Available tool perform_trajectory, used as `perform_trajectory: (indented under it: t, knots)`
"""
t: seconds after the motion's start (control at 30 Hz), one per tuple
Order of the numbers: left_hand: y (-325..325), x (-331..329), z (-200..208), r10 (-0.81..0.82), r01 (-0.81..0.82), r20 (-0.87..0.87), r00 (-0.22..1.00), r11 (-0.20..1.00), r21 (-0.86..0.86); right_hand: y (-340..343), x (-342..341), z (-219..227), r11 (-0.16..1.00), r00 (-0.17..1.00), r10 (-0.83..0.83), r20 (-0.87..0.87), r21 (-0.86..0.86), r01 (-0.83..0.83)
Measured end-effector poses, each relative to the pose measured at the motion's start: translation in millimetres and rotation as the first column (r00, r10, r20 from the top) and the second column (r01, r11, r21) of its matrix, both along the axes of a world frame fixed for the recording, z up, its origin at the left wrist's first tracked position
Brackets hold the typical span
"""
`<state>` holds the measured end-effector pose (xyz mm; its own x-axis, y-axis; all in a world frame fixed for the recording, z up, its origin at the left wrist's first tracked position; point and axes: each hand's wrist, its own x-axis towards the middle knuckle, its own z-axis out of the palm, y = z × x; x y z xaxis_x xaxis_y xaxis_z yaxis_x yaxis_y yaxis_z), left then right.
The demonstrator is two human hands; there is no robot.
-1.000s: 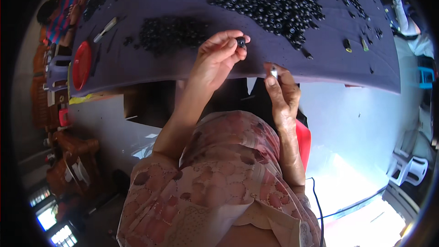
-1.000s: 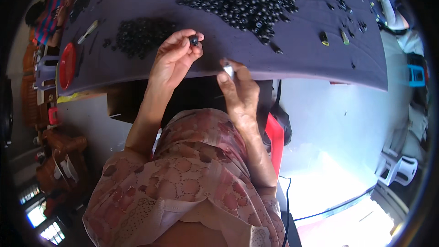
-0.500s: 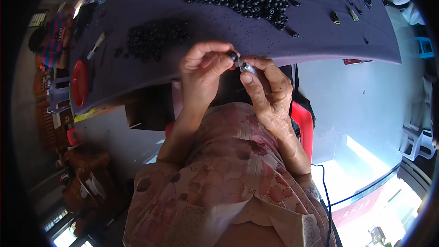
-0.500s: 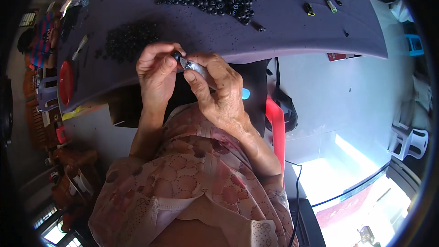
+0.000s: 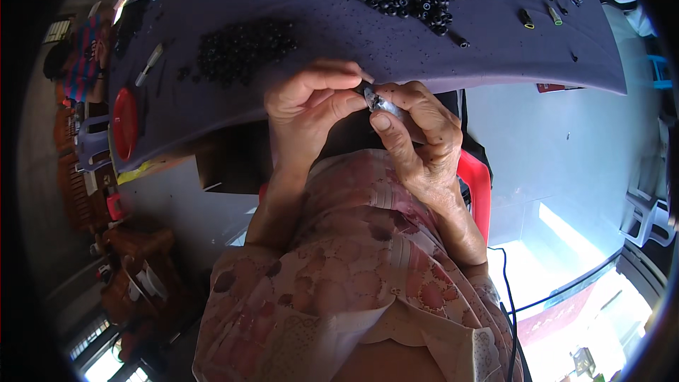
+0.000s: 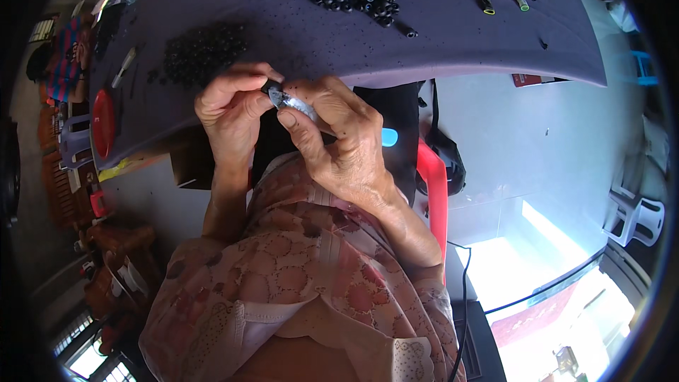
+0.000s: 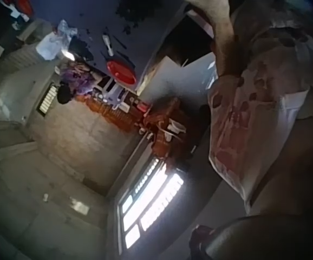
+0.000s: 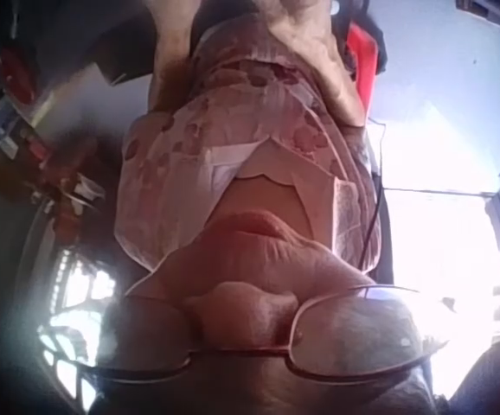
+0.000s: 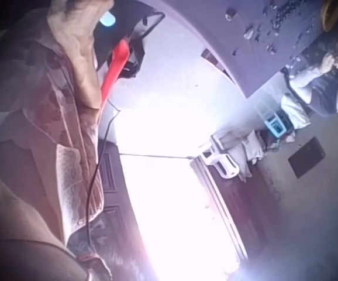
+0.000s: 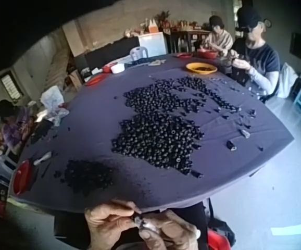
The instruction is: The person picks up black plastic pieces one at a time and trims excess material from each piece using a utility knife.
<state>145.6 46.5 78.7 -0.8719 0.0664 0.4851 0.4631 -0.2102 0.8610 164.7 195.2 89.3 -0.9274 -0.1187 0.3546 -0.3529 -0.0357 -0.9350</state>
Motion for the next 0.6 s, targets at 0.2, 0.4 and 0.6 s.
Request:
perform_trajectory:
  t: [0.2, 0.4, 0.6]
  knots:
    - [-5.3, -2.3, 1.1, 0.002, -0.002, -0.004, 1.000, 1.000, 0.001, -0.1, -1.0, -0.4, 0.999, 0.999, 0.033, 0.013, -0.001, -0.033]
    - [-2.5, -4.3, 1.5, 0.037, -0.046, -0.095, 0.995, 0.995, -0.094, -0.4, -2.0, -2.5, 1.000, 0.999, 0.028, 0.016, -0.009, -0.027]
    - [-0.9, -3.1, 1.0, 0.027, -0.031, -0.063, 0.998, 0.997, -0.068, -1.8, -0.4, -2.3, 0.999, 0.997, 0.031, 0.069, -0.039, -0.029]
